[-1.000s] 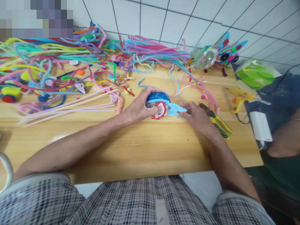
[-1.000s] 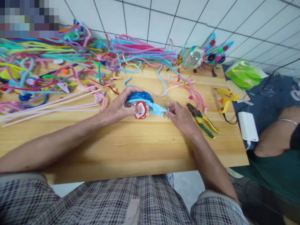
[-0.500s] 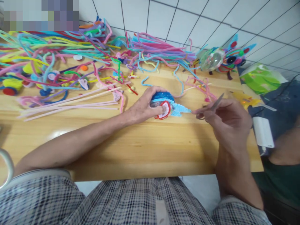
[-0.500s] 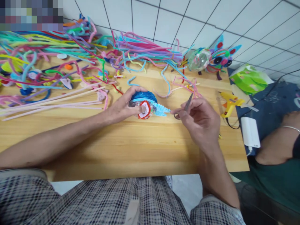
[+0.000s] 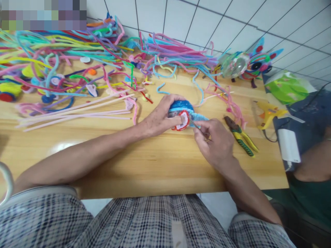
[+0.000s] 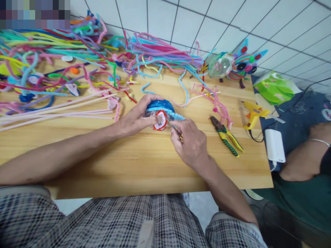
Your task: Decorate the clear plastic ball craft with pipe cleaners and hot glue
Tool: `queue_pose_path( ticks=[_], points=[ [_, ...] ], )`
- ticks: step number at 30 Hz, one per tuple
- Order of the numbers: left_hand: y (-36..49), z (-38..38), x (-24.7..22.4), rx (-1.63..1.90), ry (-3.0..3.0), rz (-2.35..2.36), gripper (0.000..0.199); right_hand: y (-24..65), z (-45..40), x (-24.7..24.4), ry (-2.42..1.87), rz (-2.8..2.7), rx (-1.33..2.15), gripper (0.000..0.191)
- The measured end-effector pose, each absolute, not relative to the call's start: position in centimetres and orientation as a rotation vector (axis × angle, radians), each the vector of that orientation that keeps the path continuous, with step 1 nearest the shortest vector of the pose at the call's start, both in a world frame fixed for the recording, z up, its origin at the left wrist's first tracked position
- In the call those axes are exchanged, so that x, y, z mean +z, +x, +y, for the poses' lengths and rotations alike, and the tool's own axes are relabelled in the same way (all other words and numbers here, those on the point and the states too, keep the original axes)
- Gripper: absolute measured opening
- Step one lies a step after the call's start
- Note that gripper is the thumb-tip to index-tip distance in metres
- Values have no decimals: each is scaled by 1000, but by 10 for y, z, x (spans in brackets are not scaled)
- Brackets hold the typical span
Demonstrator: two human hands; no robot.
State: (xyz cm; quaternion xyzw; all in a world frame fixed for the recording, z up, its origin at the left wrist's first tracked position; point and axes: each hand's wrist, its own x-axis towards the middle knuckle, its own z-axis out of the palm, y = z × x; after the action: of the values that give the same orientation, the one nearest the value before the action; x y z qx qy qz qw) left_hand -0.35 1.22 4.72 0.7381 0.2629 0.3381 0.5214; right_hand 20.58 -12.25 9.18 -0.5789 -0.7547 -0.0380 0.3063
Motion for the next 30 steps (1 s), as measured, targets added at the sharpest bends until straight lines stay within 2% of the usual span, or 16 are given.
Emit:
queue_pose_path(
  ticks=[12, 21, 30],
  points=[
    [-6, 12, 50, 796, 1814, 636, 59, 202, -118, 86, -1481, -2062, -104, 21],
    [-6, 13, 45, 807, 1868, 607, 63, 201, -114, 82, -1343, -2118, -307, 25],
    [-6, 12, 48, 798, 1885, 608, 61, 201, -115, 88, -1321, -2080, -308, 26]
  ],
)
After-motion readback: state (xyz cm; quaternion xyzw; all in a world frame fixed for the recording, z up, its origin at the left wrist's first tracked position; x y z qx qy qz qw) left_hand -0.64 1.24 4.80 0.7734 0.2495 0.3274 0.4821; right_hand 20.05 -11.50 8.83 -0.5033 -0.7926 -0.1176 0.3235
